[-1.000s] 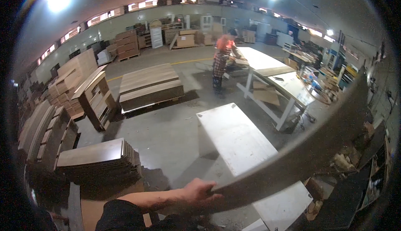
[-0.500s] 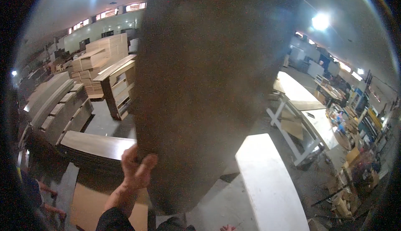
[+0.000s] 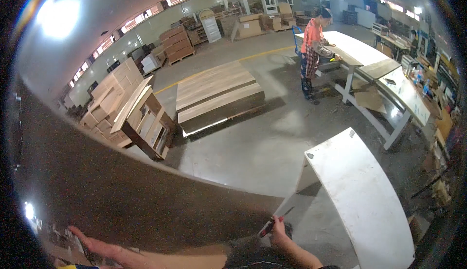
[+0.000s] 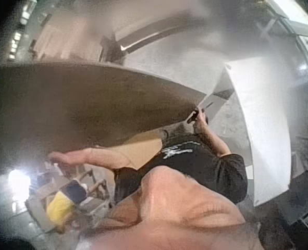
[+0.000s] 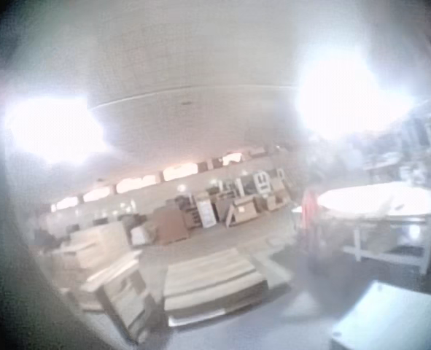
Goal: Trimming the edges of large wood panels using a utility knife in a factory setting.
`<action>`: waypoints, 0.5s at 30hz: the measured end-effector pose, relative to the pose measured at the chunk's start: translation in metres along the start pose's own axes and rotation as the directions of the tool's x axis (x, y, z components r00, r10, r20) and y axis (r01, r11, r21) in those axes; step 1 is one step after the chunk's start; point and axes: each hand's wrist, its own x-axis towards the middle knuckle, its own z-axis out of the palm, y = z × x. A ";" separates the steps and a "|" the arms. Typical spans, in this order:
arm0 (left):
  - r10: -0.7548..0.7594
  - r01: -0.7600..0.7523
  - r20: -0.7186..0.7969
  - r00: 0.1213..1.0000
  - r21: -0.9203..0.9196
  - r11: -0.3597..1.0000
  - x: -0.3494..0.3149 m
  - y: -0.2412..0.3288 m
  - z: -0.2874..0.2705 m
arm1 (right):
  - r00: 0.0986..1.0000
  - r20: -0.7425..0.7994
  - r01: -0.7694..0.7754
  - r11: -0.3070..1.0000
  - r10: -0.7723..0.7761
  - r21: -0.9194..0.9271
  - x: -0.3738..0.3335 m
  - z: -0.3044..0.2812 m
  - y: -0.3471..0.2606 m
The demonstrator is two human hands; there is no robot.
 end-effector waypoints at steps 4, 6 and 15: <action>0.141 -0.150 0.052 0.989 0.311 0.939 -0.012 -0.032 0.051 | 0.960 0.236 0.047 0.915 -0.153 0.401 0.112 0.004 -0.054; 0.182 -0.199 0.080 0.980 0.352 0.915 -0.019 -0.046 0.073 | 0.944 0.315 -0.033 0.922 -0.099 0.386 0.123 0.049 -0.101; -0.074 -0.022 0.509 0.858 0.179 0.984 -0.091 -0.116 0.209 | 0.943 0.330 -0.038 0.963 -0.054 0.266 0.271 0.117 -0.283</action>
